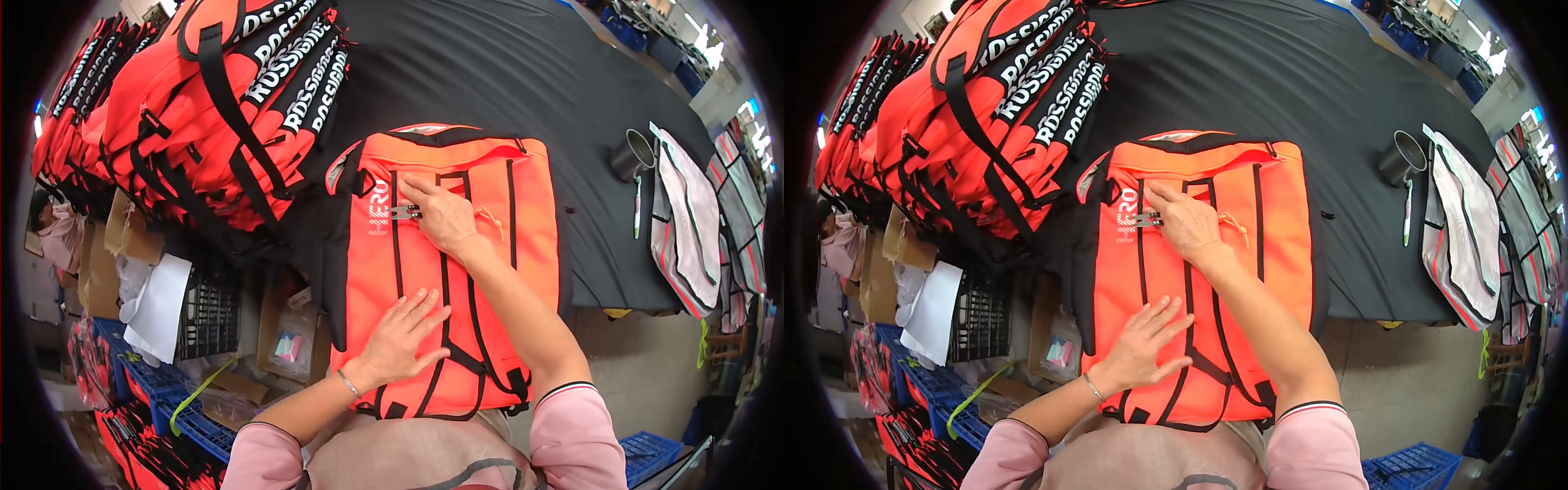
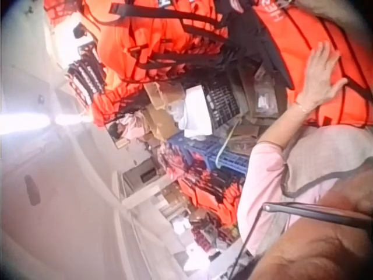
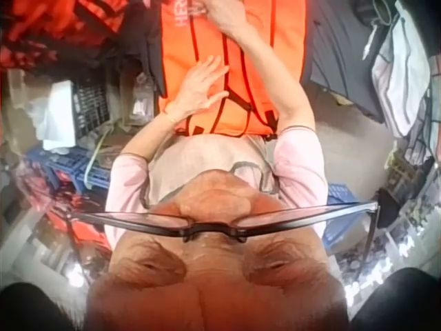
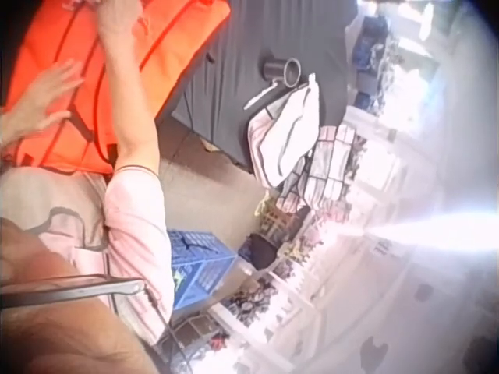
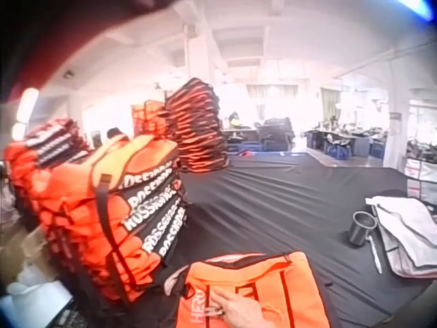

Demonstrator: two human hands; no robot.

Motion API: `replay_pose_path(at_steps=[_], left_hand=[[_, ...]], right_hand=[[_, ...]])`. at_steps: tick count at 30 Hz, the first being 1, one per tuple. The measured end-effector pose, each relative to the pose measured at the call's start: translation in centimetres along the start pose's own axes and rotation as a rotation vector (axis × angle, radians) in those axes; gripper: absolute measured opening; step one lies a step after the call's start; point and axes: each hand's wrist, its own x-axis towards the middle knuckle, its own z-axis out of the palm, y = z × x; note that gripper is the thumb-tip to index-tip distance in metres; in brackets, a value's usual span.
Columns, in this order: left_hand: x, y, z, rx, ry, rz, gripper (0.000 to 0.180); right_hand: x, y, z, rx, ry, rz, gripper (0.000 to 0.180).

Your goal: Inspecting and cleaning red and pink backpacks using a toothbrush and tweezers.

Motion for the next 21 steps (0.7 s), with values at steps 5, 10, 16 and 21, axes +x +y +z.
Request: replay_pose_path(at_steps=[5, 10, 16, 21], left_hand=[[2.7, -0.7, -1.1, 0.147, 0.147, -0.060, 0.076], [3.0, -2.0, -1.1, 0.295, -0.053, -0.229, 0.106], [3.9, -3.2, -2.0, 0.281, -0.132, -0.185, 0.111], [3.7, -3.3, -2.0, 0.306, -0.150, -0.197, 0.111]], right_hand=[[0.4, -0.2, -0.5, 0.205, -0.139, 0.175, 0.045], [-0.5, 1.1, -9.5, 0.718, 0.162, 0.303, 0.018], [-8.8, 12.0, -17.7, 0.368, 0.573, 0.798, 0.026], [-14.0, 20.0, -15.0, 0.081, 0.607, 0.881, 0.028]])
